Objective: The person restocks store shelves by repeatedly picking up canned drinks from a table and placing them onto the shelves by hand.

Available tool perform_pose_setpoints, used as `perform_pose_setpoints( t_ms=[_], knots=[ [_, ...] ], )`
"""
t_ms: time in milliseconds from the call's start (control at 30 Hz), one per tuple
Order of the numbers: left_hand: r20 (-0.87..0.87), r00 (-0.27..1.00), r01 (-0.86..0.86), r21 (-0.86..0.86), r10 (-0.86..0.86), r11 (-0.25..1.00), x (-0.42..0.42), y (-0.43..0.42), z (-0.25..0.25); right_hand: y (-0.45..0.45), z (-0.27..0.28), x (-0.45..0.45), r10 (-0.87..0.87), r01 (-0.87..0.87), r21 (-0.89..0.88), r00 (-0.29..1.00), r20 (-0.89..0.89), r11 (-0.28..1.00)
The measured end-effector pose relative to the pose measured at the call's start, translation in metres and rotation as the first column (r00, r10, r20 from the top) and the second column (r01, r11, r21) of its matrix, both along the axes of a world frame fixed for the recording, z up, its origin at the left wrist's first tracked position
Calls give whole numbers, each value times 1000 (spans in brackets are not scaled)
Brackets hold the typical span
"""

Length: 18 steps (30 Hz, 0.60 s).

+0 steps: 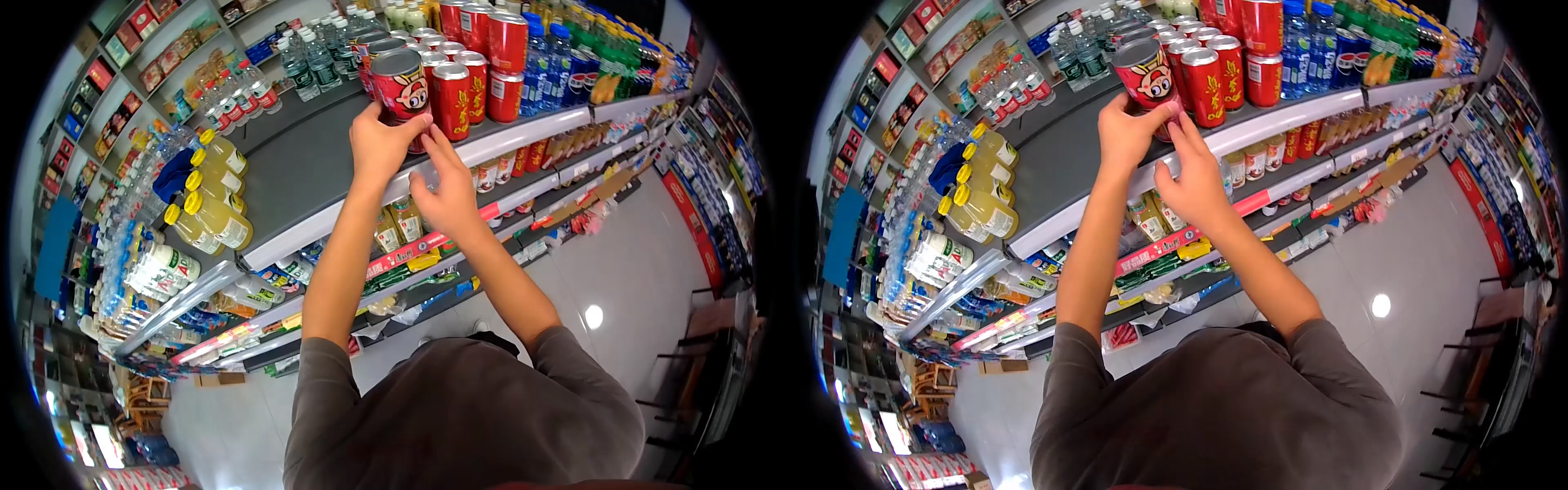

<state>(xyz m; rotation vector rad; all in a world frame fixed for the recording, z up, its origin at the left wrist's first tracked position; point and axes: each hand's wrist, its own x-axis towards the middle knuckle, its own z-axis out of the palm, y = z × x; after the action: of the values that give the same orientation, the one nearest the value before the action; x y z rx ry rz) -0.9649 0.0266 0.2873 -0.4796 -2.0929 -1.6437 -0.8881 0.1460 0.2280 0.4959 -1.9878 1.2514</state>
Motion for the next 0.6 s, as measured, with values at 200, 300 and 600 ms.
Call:
perform_pose_setpoints(
  t_ms=[200, 300, 600],
  knots=[
    [27, 997, -76, -32, 77, 997, -19, 15, -10, 8, -7, -15, 77, -77, 27, 997, -8, 997],
    [79, 992, -94, -33, 96, 995, -20, 21, -7, 14, -7, -17, 153, -153, 12, 988, -3, 988],
    [27, 975, -214, -118, 219, 970, -35, 15, -21, 27, -9, -28, 235, -236, -35, 972, -6, 971]
  ],
)
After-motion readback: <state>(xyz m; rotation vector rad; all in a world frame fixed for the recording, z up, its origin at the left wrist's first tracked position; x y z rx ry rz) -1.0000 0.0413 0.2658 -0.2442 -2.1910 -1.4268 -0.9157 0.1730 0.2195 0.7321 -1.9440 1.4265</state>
